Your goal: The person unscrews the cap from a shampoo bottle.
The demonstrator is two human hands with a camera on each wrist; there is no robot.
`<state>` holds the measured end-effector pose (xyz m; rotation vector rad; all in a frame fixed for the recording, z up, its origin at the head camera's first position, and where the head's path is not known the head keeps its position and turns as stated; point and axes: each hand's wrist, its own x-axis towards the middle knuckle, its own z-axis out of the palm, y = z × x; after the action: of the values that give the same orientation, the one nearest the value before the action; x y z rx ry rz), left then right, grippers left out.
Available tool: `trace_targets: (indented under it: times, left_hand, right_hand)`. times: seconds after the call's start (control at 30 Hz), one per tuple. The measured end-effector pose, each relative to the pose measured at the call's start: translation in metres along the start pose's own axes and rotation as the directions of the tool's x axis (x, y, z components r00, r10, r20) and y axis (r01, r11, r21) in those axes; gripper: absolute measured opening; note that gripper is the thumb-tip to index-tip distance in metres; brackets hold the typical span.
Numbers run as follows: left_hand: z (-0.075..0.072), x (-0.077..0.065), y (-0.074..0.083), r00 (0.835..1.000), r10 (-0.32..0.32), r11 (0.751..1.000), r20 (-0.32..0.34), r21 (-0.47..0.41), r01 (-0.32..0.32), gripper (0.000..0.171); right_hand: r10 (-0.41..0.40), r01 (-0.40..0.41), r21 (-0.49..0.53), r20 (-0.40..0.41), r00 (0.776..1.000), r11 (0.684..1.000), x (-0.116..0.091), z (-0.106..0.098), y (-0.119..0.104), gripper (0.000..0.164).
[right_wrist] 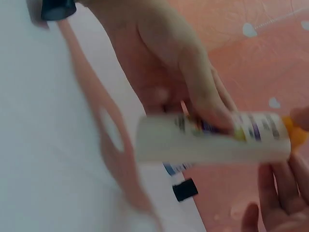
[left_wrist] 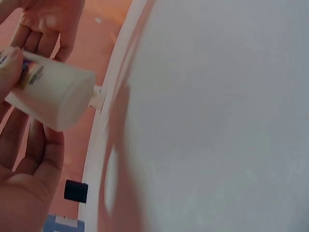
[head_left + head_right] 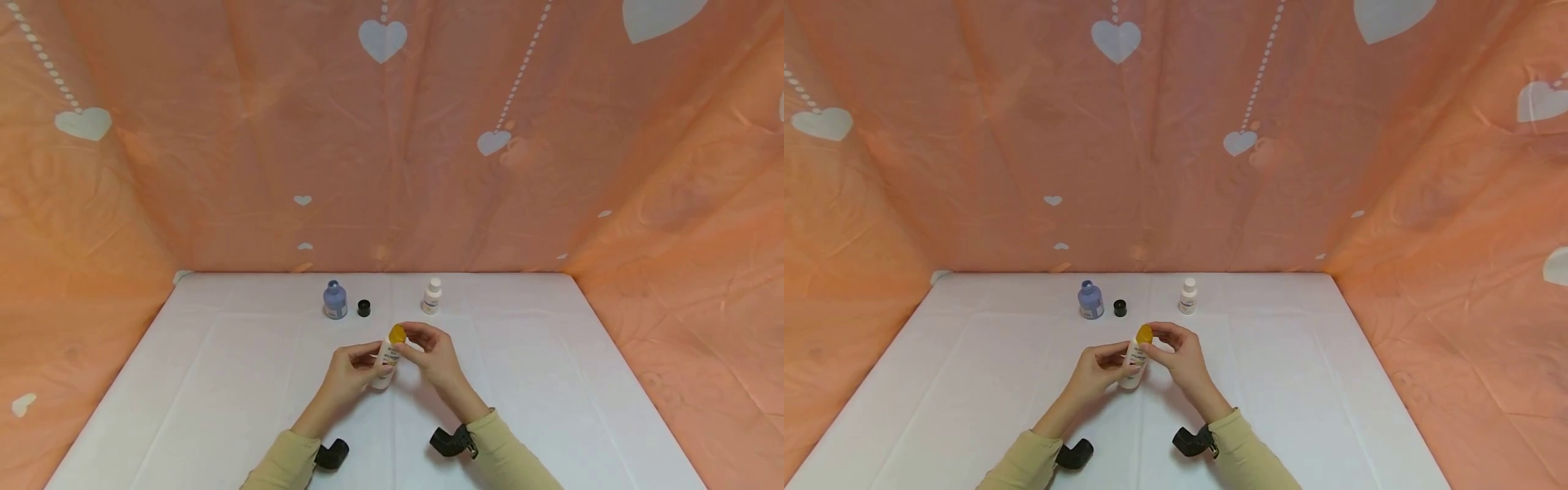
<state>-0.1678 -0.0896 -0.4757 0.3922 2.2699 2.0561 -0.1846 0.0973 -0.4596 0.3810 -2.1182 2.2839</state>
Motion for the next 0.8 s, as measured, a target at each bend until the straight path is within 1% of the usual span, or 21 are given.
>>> trace_targets:
  times: [0.1,0.17,0.3,0.4,0.5,0.6,0.67,0.73,0.8]
  left_hand:
    - [-0.003,-0.001,0.001,0.999,-0.003,1.000,0.037,0.001,0.003,0.041]
    - [-0.004,-0.003,0.009,0.998,-0.011,1.000,0.060,-0.007,0.012,0.041]
    - [-0.004,-0.003,0.007,0.996,-0.013,0.999,0.088,-0.042,0.017,0.042]
    - [-0.004,-0.003,0.007,0.995,-0.017,0.998,0.100,-0.063,0.023,0.042]
    - [-0.003,-0.002,0.006,0.995,-0.021,0.997,0.101,-0.072,0.028,0.043]
    - [-0.003,-0.002,0.004,0.995,-0.015,0.997,0.097,-0.071,0.022,0.042]
    - [-0.003,0.001,-0.003,0.996,-0.018,0.997,0.083,-0.070,0.024,0.042]
    - [-0.003,0.003,-0.011,0.998,-0.018,0.997,0.060,-0.069,0.023,0.042]
    - [-0.002,0.006,-0.018,0.999,-0.019,0.998,0.029,-0.065,0.020,0.043]
  right_hand:
    - [-0.022,0.017,0.057,0.082,0.996,0.998,0.004,-0.008,0.013,0.038]
    - [-0.022,0.013,0.079,0.115,0.993,0.997,0.004,-0.010,0.014,0.039]
    - [-0.009,-0.014,0.130,0.178,0.984,0.991,0.004,-0.013,0.014,0.037]
    - [-0.006,-0.023,0.132,0.214,0.977,0.991,0.004,-0.014,0.014,0.037]
    - [-0.021,-0.008,0.124,0.230,0.973,0.992,0.004,-0.015,0.014,0.037]
    - [-0.053,0.021,0.139,0.233,0.971,0.990,0.005,-0.014,0.013,0.039]
    - [-0.071,0.040,0.151,0.208,0.976,0.988,0.005,-0.014,0.013,0.041]
    - [-0.081,0.058,0.146,0.156,0.984,0.988,0.005,-0.013,0.013,0.043]
    - [-0.083,0.073,0.122,0.078,0.994,0.990,0.005,-0.012,0.013,0.043]
